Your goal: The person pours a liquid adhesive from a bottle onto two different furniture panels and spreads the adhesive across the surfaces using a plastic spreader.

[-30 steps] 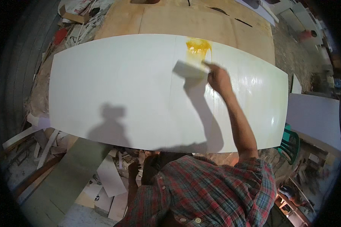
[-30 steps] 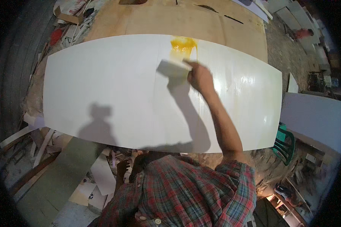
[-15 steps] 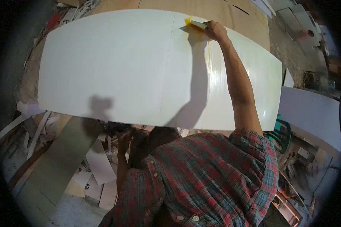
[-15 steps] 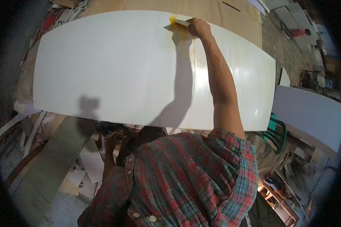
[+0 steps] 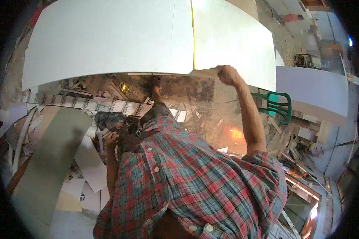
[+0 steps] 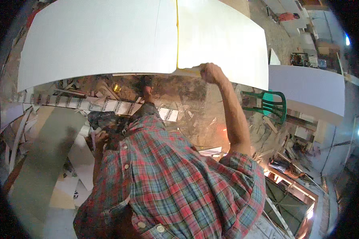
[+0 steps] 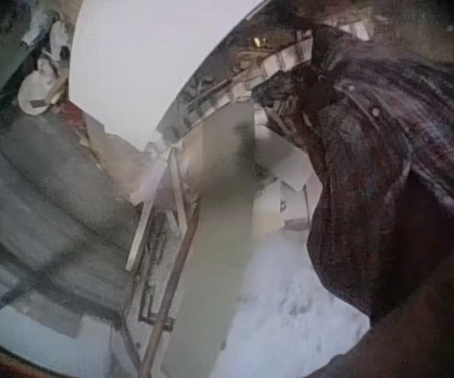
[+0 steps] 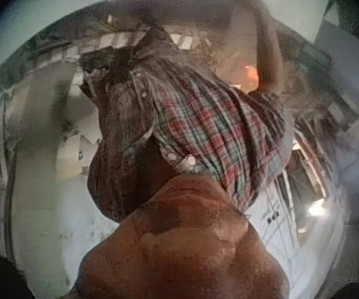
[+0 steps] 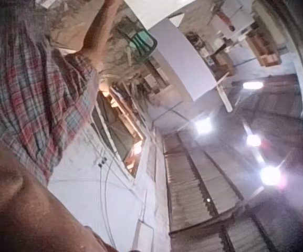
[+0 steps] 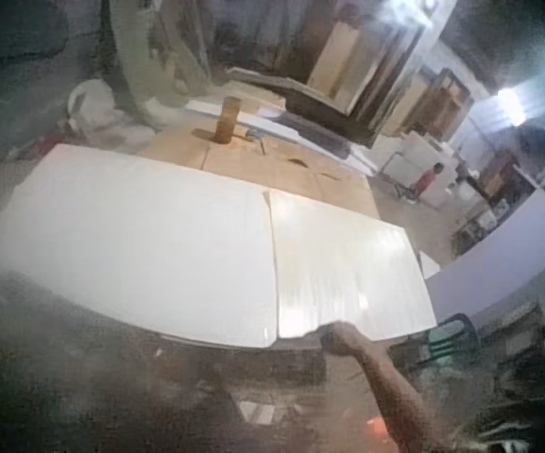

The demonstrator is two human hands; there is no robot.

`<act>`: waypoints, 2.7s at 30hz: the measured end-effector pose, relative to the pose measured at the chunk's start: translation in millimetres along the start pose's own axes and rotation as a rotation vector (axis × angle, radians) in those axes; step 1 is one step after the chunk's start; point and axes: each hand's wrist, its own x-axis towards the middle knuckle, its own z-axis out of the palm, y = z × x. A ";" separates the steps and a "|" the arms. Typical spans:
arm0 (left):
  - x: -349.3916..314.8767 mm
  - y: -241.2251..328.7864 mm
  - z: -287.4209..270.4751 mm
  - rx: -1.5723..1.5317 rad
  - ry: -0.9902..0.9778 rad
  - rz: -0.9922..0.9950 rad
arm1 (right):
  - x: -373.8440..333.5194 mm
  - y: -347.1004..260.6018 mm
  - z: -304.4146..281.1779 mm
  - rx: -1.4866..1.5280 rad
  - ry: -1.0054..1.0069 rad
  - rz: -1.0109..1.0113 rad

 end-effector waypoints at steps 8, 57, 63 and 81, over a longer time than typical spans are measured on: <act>-74.9 -103.6 -51.1 -0.150 0.027 -0.066 | -78.3 -4.1 23.0 0.651 0.095 0.172; -42.5 197.2 77.3 -0.126 0.151 -0.089 | 312.9 -57.3 -94.3 -0.079 0.616 -0.268; -50.7 162.4 82.3 -0.115 0.098 -0.176 | 297.6 -45.2 -136.2 0.228 0.683 -0.215; -40.4 175.5 94.7 -0.208 0.132 0.024 | 450.8 -51.2 -188.4 0.024 0.378 -0.220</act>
